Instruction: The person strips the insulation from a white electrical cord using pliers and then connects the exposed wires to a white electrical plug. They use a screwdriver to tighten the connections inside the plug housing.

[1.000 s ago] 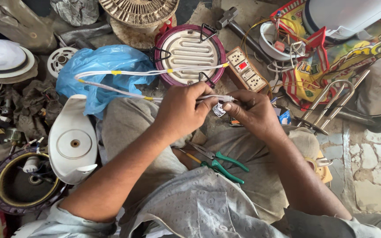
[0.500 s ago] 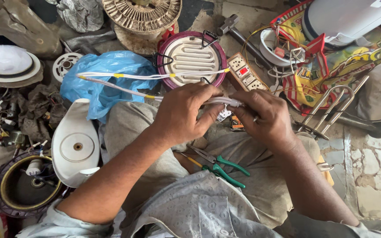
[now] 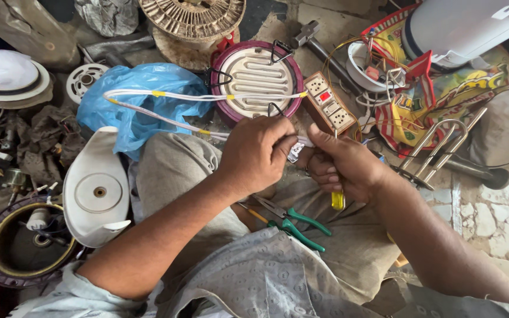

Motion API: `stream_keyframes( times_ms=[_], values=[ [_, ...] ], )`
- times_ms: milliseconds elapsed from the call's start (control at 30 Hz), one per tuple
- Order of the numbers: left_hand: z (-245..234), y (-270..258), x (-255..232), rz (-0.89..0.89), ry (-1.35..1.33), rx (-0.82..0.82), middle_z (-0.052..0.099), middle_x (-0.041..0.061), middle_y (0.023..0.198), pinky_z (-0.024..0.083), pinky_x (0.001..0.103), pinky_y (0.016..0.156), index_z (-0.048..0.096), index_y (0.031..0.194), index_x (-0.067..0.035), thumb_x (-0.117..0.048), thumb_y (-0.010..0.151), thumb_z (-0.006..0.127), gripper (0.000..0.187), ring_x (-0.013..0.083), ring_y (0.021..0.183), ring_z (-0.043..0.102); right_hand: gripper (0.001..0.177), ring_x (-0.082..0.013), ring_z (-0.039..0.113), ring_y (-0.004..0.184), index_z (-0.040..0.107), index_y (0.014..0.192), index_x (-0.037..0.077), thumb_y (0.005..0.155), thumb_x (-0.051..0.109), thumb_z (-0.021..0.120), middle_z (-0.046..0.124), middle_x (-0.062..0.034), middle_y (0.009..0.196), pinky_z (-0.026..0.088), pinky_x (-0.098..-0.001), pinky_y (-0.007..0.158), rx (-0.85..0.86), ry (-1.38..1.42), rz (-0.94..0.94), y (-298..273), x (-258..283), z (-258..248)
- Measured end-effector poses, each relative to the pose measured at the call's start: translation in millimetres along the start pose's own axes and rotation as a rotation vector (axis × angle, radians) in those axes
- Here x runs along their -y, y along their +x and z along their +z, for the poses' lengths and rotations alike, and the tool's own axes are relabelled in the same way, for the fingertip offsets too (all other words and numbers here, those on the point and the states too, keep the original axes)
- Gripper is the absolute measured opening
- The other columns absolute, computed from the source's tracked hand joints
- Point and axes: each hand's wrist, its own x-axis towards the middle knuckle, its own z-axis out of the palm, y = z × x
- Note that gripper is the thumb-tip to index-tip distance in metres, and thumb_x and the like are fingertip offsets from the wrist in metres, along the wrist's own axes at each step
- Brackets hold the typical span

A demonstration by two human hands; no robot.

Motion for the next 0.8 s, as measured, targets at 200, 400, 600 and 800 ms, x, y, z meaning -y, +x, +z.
stream_keyframes(
  times_ms=[200,400,600,800],
  values=[
    [-11,5,-2,-0.093,-0.098,0.019,0.069,0.012,0.081,0.050,0.046,0.066,0.061,0.092,-0.004,-0.011,0.094,0.069,0.011,0.0340,0.076,0.068,0.047,-0.0154,0.056,0.049,0.066,0.115,0.000,0.088,0.038,0.075,0.055,-0.0043,0.061,0.045,-0.0333,0.047,-0.501,-1.691,-0.792,-31,10,45],
    [-7,8,-5,-0.088,-0.106,0.039,0.069,0.012,0.081,0.050,0.046,0.068,0.061,0.090,-0.004,-0.011,0.093,0.069,0.011,0.0338,0.077,0.069,0.020,-0.0256,0.064,0.069,0.068,0.106,0.004,0.097,0.022,0.072,0.066,-0.0102,0.079,0.049,-0.0386,0.061,-0.341,-1.853,-1.191,-27,21,47],
    [0,5,1,-0.048,-0.078,-0.016,0.068,0.013,0.081,0.048,0.047,0.069,0.060,0.090,-0.004,-0.009,0.093,0.069,0.010,0.0354,0.078,0.068,0.041,-0.0079,0.040,0.044,0.063,0.092,-0.003,0.106,0.035,0.069,0.044,0.0053,0.055,0.036,-0.0256,0.040,0.032,0.055,0.019,2,12,10],
    [-12,8,2,-0.115,-0.219,-0.031,0.069,0.010,0.081,0.051,0.038,0.065,0.063,0.095,-0.004,-0.011,0.098,0.066,0.008,0.0273,0.073,0.069,0.031,-0.0032,0.041,0.050,0.064,0.115,0.004,0.093,0.024,0.067,0.049,0.0075,0.062,0.033,-0.0215,0.043,-0.263,-0.484,-0.340,-2,10,44]
  ],
)
